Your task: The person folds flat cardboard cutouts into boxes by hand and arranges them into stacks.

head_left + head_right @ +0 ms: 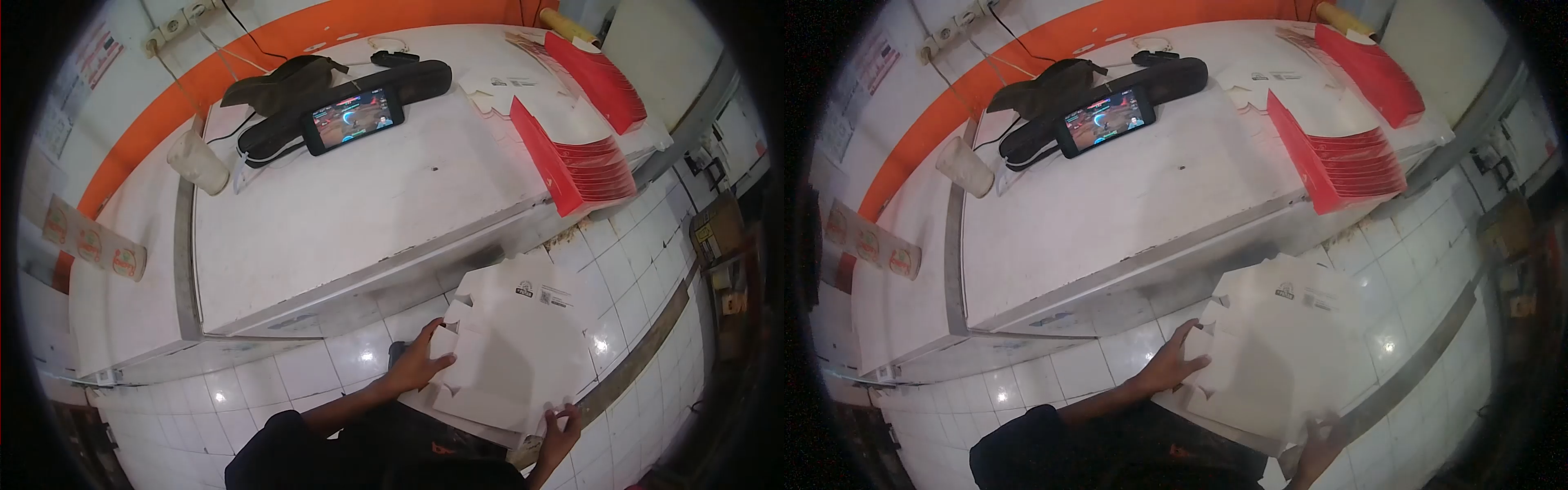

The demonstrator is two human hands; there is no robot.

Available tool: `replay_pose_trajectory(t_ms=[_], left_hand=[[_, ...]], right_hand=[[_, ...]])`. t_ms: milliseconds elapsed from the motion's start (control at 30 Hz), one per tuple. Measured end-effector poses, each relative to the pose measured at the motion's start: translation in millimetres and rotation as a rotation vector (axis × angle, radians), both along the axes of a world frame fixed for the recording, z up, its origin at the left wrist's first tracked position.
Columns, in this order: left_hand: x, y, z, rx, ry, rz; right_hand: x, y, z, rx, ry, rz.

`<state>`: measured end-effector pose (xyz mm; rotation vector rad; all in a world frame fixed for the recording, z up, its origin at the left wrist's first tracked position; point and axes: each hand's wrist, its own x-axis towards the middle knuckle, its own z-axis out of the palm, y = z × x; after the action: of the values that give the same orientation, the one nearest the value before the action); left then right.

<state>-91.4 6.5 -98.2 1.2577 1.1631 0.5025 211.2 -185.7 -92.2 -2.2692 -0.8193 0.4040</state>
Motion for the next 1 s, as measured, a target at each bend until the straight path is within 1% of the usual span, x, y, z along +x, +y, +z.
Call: replay_pose_trajectory(t_ms=[33, 133, 167, 233, 267, 333, 367, 467, 500, 600, 633, 700, 733, 767, 867, 900, 967, 1000], left_hand=[[0, 2, -1, 0.019, 0.014, -0.008], [-2, 3, -14, 0.111, 0.037, -0.006], [-3, 2, -18, 0.149, 0.043, 0.005], [-4, 1, -11, 0.070, 0.009, 0.061], [-6, 0, -8, 0.027, -0.005, 0.088], [-9, -1, -5, 0.277, 0.109, 0.091], [-10, 0, -5, 0.402, 0.165, 0.087], [-6, 4, -3, 0.594, 0.221, 0.028], [-4, 3, -5, 0.587, 0.242, 0.014], [1, 9, -18, 0.607, 0.286, -0.043], [0, 9, -22, 0.626, 0.294, -0.073], [-1, 7, -23, 0.633, 0.315, -0.112], [0, 7, -21, 0.623, 0.326, -0.122], [1, 7, -20, 0.615, 0.335, -0.130], [3, 8, -24, 0.638, 0.286, -0.136], [4, 9, -21, 0.626, 0.285, -0.090], [4, 8, -12, 0.595, 0.288, 0.003], [3, 8, -6, 0.612, 0.272, 0.021]], right_hand=[[-5, 5, 9, 0.028, -0.020, -0.048], [-12, 29, 16, 0.201, -0.099, -0.085], [-6, 29, 14, 0.192, -0.047, -0.040], [15, 30, 10, 0.174, 0.062, 0.058], [24, 27, 13, 0.213, 0.055, 0.160], [39, 16, 29, 0.290, 0.035, 0.352], [53, 2, 24, 0.232, 0.104, 0.359], [45, 12, 34, 0.399, 0.279, 0.207], [40, 20, 35, 0.262, 0.131, 0.201], [53, 30, 23, 0.118, 0.199, 0.364], [60, 32, 18, 0.081, 0.351, 0.307], [69, 50, 14, -0.056, 0.402, 0.096], [66, 66, 21, -0.124, 0.426, -0.009], [56, 76, 29, -0.034, 0.331, -0.002], [94, 84, 1, -0.079, 0.325, 0.400], [87, 85, 14, -0.045, 0.300, 0.396], [63, 85, 58, 0.020, 0.255, 0.391], [67, 74, 56, 0.152, 0.329, 0.326]])
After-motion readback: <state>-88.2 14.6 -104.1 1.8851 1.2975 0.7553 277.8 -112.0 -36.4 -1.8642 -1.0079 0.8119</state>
